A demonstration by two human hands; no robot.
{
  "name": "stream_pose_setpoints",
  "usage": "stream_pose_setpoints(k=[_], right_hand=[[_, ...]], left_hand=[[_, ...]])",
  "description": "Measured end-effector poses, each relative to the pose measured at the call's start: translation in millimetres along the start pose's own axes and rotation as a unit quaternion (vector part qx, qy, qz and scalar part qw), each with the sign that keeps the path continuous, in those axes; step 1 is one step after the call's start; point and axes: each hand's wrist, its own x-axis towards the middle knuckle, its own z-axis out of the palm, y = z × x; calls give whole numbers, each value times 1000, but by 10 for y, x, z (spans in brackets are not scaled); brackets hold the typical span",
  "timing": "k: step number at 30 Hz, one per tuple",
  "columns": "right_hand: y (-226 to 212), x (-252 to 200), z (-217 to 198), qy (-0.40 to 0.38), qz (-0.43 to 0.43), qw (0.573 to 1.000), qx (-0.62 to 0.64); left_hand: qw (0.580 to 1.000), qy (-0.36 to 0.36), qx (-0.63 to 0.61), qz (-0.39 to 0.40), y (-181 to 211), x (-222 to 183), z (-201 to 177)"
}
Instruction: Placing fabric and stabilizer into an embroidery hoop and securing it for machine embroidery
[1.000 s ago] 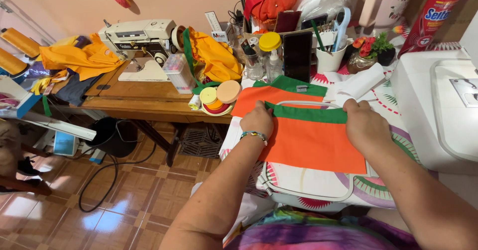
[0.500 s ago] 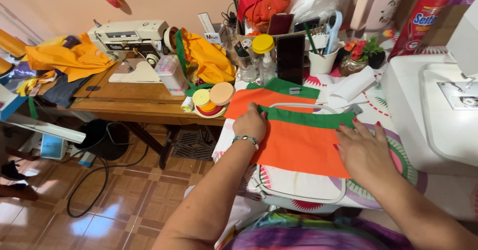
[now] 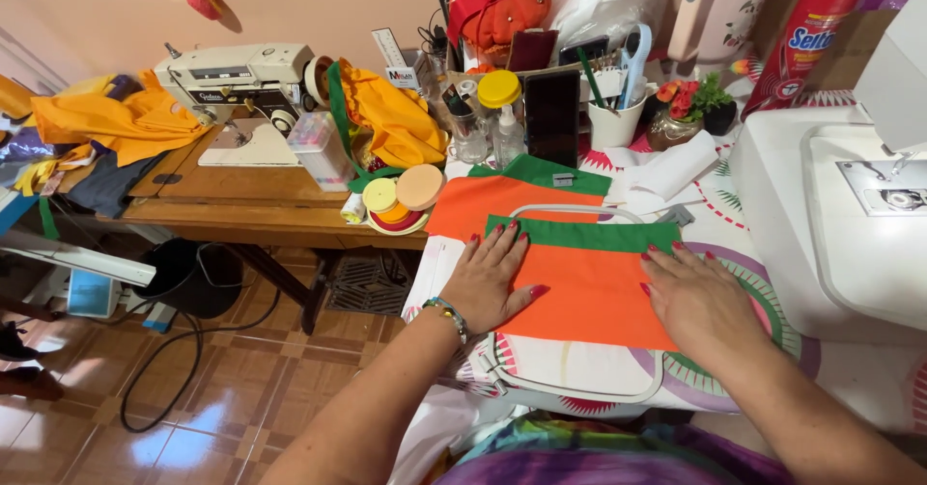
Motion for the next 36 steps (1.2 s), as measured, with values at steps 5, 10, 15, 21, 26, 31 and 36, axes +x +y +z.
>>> stream_pose_setpoints(k=[5,10,15,21,26,31,36], right_hand=[[5,-44,-34,23,2,999,48],[77,-22,43,47,-18,996,68],[83,-69,53,21,-22,999,35],[96,-93,100,4,-10,1000,-2],[116,-92,188,31,-18,999,7],[125,-86,226,41,-25,999,19],[100,-116,222,56,-19,997,44]], left_hand=[[1000,-20,3,-9,16,-8,-6],[1000,-21,7,-14,48,-35,-36],[1000,-15,10,-3,44,-47,-48],[999,-33,-3,-12,56,-48,-47],[999,-31,6,-12,45,-44,-38],[1000,-23,8,-2,15,-48,-10],[999,-47,-2,-9,62,-61,-115]])
